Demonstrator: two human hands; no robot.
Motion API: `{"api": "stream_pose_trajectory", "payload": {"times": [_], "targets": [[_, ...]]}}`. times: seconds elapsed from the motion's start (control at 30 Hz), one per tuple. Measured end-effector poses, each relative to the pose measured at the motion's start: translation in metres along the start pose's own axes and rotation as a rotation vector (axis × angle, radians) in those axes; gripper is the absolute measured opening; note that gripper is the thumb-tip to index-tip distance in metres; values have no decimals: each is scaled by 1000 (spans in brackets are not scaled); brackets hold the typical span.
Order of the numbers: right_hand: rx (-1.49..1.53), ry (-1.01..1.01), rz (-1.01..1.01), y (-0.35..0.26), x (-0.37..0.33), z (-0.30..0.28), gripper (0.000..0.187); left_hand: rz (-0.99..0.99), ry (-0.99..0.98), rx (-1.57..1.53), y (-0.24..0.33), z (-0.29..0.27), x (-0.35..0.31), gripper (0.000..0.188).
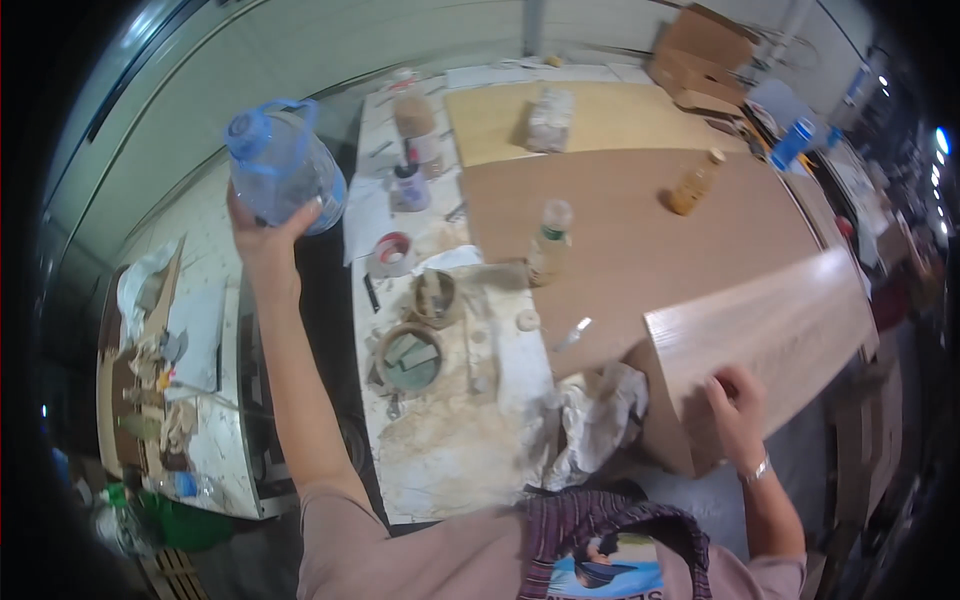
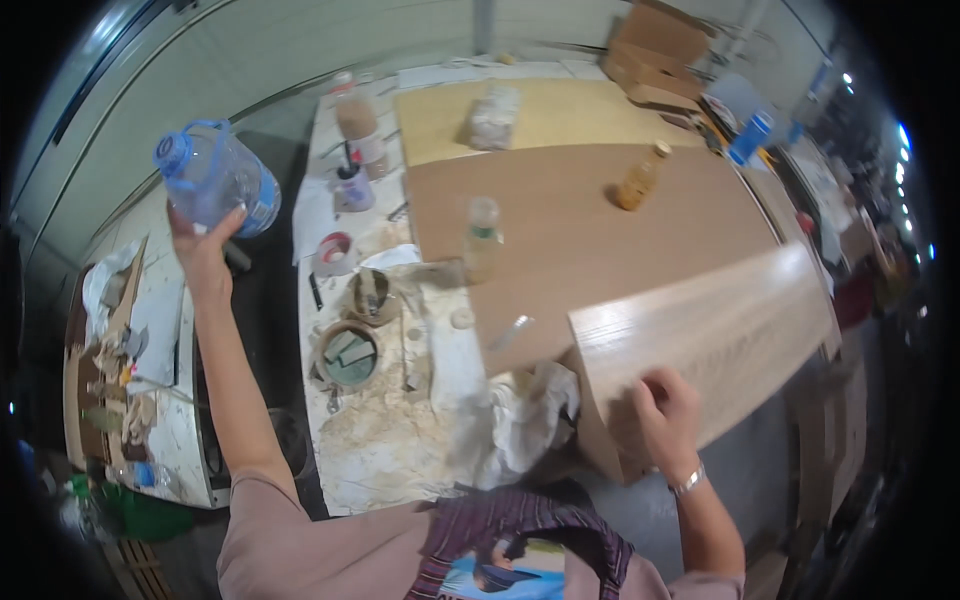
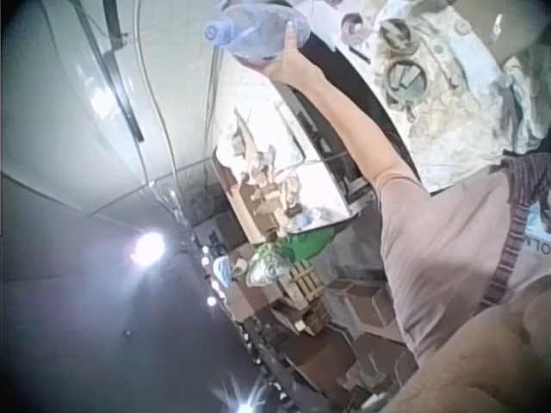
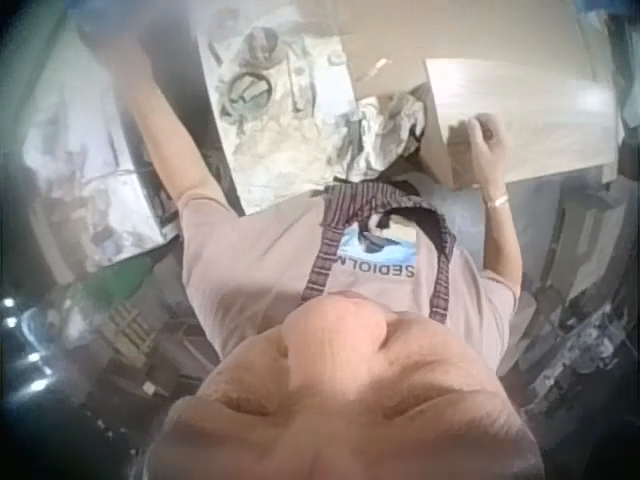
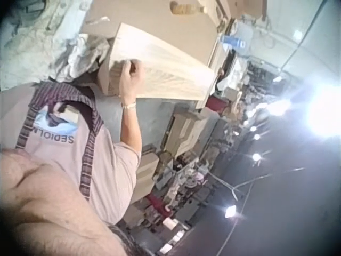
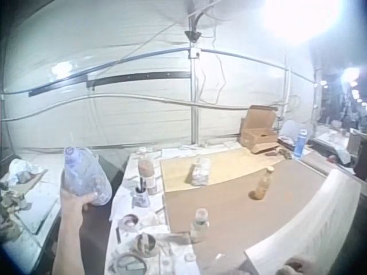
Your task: The person wipes several wood panels using a cloth and a small block, then pours liquid from a plastic bottle into a smaller container.
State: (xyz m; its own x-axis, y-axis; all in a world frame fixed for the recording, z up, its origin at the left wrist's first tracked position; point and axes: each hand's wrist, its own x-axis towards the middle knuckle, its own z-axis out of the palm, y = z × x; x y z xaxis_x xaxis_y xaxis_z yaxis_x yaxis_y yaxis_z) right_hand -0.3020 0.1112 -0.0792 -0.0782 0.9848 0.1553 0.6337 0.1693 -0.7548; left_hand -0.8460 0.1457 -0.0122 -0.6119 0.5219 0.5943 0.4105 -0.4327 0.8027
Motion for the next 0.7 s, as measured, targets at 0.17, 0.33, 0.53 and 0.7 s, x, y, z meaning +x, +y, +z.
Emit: {"api": "stream_pose_trajectory", "payload": {"times": [0.17,0.33,0.53,0.7], "targets": [[-39,159,-16,26,-14,5,3,-122,35,106,-120,-28,59,92],[-208,100,-147,14,-1,14,8,-239,50,359,-217,-1,92,89],[-270,98,-56,12,-8,12,10,-200,74,453,-295,43,127,90],[-327,70,-24,18,-13,11,20,-184,79,497,-337,62,139,92]]}}
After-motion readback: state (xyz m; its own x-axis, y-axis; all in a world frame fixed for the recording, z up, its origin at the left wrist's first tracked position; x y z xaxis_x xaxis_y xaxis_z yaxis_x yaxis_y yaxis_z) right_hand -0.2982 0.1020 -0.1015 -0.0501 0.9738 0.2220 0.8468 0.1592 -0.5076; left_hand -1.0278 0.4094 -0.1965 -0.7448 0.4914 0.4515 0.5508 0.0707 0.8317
